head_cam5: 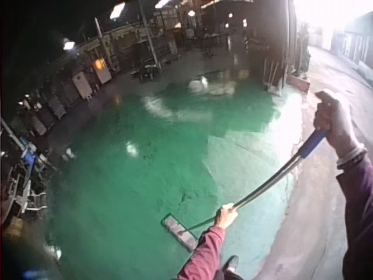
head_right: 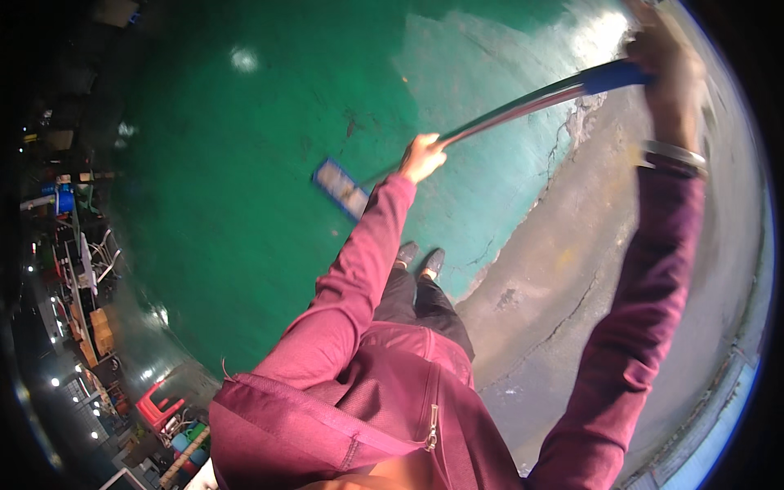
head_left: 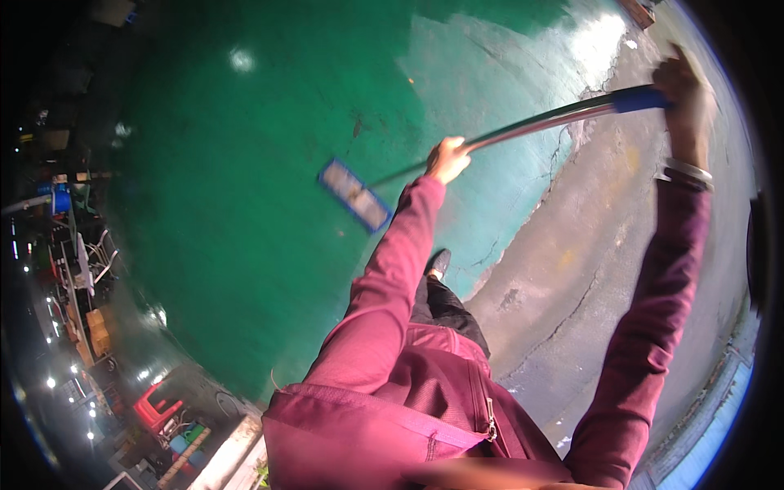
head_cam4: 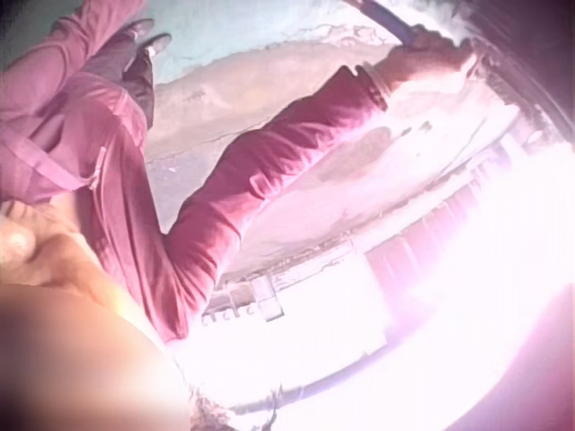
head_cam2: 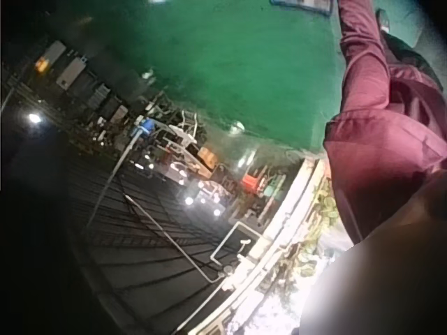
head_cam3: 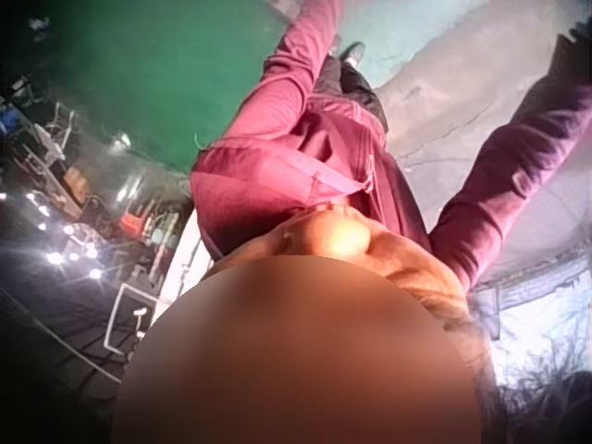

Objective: The person mops a green-painted floor using a flat mop, repeatedly dipping it into a bucket of water. They then pour water from a red scoop into a pink basin and wash a dark cloth by hand.

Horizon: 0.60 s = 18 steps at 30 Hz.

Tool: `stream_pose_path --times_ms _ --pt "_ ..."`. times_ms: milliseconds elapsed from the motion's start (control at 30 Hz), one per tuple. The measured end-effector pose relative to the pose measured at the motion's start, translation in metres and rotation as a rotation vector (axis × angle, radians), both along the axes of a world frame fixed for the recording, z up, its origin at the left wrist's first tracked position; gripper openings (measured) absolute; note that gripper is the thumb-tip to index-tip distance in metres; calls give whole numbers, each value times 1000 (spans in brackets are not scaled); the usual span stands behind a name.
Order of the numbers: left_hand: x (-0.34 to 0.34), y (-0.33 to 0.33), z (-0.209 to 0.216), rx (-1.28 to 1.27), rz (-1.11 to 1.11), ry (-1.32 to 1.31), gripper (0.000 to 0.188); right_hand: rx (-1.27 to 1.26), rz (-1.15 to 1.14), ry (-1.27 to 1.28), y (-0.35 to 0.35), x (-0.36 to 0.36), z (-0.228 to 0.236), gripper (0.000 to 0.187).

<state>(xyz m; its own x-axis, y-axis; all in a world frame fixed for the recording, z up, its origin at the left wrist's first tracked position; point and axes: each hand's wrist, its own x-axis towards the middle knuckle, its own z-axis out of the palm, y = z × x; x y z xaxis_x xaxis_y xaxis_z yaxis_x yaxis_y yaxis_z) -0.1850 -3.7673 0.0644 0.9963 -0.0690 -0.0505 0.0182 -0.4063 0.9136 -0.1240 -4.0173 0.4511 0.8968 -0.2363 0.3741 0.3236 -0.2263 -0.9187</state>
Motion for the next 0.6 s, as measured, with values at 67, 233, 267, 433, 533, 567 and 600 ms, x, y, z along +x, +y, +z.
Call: stream_pose_path --times_ms 67,233,267,433,533,567,600 --pt "-52 25 -33 133 2 -83 18 42 59 59 16 -12 -43 27" --pt "-199 88 -87 509 76 107 16 595 465 153 55 -113 -130 25" --pt "-218 93 -91 482 210 280 16 723 492 222 59 -128 -139 26" --pt "-212 66 -88 343 658 46 19 847 877 531 42 -103 -134 44" --pt "-153 36 -74 236 811 24 19 801 928 447 29 -48 -115 41" --pt "-125 27 -70 240 788 11 17 830 993 434 20 -23 -108 40" --pt "-98 18 -65 242 783 14 16 737 990 426 10 7 -102 40"
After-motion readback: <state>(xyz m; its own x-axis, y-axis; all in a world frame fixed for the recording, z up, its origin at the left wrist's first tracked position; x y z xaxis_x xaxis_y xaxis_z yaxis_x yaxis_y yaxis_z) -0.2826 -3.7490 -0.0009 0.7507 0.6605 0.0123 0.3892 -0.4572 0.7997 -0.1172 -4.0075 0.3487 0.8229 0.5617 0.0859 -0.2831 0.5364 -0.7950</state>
